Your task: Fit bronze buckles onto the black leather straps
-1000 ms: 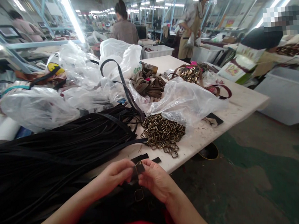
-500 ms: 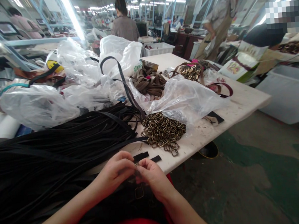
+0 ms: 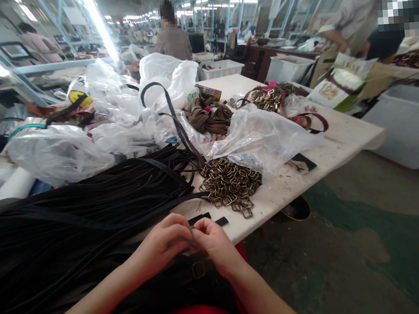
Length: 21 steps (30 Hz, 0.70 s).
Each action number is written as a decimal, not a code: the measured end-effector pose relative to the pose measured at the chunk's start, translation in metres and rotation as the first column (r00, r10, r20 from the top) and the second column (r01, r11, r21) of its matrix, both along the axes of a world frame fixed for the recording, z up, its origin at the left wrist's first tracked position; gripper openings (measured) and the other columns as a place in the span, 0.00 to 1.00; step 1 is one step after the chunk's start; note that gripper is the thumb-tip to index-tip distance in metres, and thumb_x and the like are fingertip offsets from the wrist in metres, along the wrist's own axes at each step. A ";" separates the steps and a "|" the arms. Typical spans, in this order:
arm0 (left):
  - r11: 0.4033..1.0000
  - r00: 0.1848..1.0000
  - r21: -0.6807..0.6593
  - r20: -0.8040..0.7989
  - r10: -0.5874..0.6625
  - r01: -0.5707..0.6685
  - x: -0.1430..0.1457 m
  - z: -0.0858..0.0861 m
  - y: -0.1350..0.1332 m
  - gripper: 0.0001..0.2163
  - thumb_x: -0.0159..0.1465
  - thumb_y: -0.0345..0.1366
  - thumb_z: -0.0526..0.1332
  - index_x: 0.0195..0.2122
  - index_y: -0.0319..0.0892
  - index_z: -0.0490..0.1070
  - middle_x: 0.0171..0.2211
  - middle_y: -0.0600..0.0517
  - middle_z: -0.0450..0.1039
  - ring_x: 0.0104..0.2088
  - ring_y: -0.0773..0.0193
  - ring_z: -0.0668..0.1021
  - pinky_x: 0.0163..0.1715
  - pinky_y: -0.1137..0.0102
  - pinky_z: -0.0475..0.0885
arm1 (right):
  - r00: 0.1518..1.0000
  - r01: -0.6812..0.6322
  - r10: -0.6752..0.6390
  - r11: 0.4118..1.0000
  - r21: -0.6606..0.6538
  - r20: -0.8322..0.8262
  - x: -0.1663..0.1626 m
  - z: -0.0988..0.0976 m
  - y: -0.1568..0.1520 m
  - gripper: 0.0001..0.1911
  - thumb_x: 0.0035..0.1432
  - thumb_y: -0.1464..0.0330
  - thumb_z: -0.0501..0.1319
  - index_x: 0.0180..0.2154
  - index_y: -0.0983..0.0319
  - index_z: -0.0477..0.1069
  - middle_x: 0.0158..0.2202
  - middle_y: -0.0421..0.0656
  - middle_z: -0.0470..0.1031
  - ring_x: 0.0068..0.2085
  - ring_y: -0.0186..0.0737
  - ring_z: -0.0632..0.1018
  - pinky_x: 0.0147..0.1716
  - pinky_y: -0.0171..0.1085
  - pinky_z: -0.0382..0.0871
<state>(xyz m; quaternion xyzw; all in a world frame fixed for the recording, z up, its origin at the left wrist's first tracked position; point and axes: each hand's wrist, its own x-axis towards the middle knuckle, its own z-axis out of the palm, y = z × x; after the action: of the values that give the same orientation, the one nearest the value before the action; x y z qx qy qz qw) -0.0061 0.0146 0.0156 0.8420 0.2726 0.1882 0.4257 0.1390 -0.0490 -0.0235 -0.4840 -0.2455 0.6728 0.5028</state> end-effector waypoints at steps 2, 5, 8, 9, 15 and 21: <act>0.998 0.996 -0.070 0.090 0.006 0.000 -0.002 0.003 -0.001 0.04 0.58 0.28 0.57 0.31 0.41 0.71 0.35 0.52 0.67 0.37 0.68 0.71 0.38 0.74 0.66 | 0.999 -0.024 0.024 1.000 -0.002 -0.033 -0.002 0.000 0.003 0.16 0.48 0.59 0.64 0.28 0.63 0.62 0.22 0.35 0.67 0.21 0.27 0.67 0.21 0.27 0.58; 0.981 0.984 -0.193 0.168 0.065 -0.032 -0.004 0.004 -0.001 0.02 0.58 0.29 0.58 0.29 0.40 0.69 0.31 0.53 0.70 0.33 0.68 0.72 0.36 0.74 0.67 | 0.998 -0.017 0.016 1.000 -0.003 -0.053 -0.006 -0.001 0.009 0.16 0.46 0.59 0.64 0.28 0.63 0.62 0.22 0.35 0.66 0.22 0.27 0.67 0.21 0.28 0.60; 0.963 0.983 -0.262 0.150 0.103 -0.061 -0.006 0.001 0.001 0.03 0.59 0.31 0.57 0.29 0.40 0.68 0.28 0.53 0.70 0.30 0.69 0.72 0.33 0.75 0.68 | 1.000 -0.011 0.011 1.000 0.006 -0.024 -0.009 -0.004 0.015 0.16 0.47 0.61 0.64 0.27 0.63 0.60 0.23 0.35 0.66 0.22 0.28 0.67 0.23 0.28 0.61; 0.965 0.985 -0.255 0.141 0.103 -0.065 -0.007 0.000 0.002 0.03 0.59 0.31 0.57 0.30 0.40 0.68 0.28 0.54 0.70 0.30 0.69 0.72 0.32 0.75 0.68 | 1.000 -0.009 0.009 1.000 0.018 -0.001 -0.009 -0.005 0.016 0.15 0.47 0.61 0.63 0.27 0.63 0.60 0.22 0.35 0.66 0.23 0.28 0.68 0.23 0.29 0.62; 0.956 1.000 0.292 0.024 0.014 -0.020 -0.023 -0.004 0.002 0.06 0.59 0.28 0.56 0.32 0.42 0.71 0.36 0.50 0.68 0.37 0.66 0.72 0.37 0.72 0.68 | 0.958 0.027 -0.063 0.991 0.131 0.279 -0.007 -0.003 0.014 0.12 0.50 0.62 0.60 0.27 0.62 0.61 0.21 0.34 0.65 0.24 0.30 0.68 0.25 0.30 0.61; 0.843 0.996 0.535 -0.027 0.084 -0.056 -0.044 -0.012 -0.006 0.10 0.60 0.27 0.52 0.33 0.43 0.72 0.33 0.50 0.68 0.33 0.67 0.71 0.32 0.73 0.69 | 0.943 -0.010 -0.021 0.996 0.091 0.332 -0.012 0.002 0.014 0.13 0.49 0.59 0.60 0.27 0.61 0.60 0.21 0.36 0.67 0.25 0.33 0.69 0.27 0.33 0.63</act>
<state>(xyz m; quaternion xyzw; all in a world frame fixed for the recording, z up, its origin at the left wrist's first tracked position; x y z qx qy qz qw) -0.0499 0.0083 0.0033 0.9210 0.2505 0.2513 0.1611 0.1267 -0.0355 -0.0214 -0.5677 -0.3557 0.5682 0.4778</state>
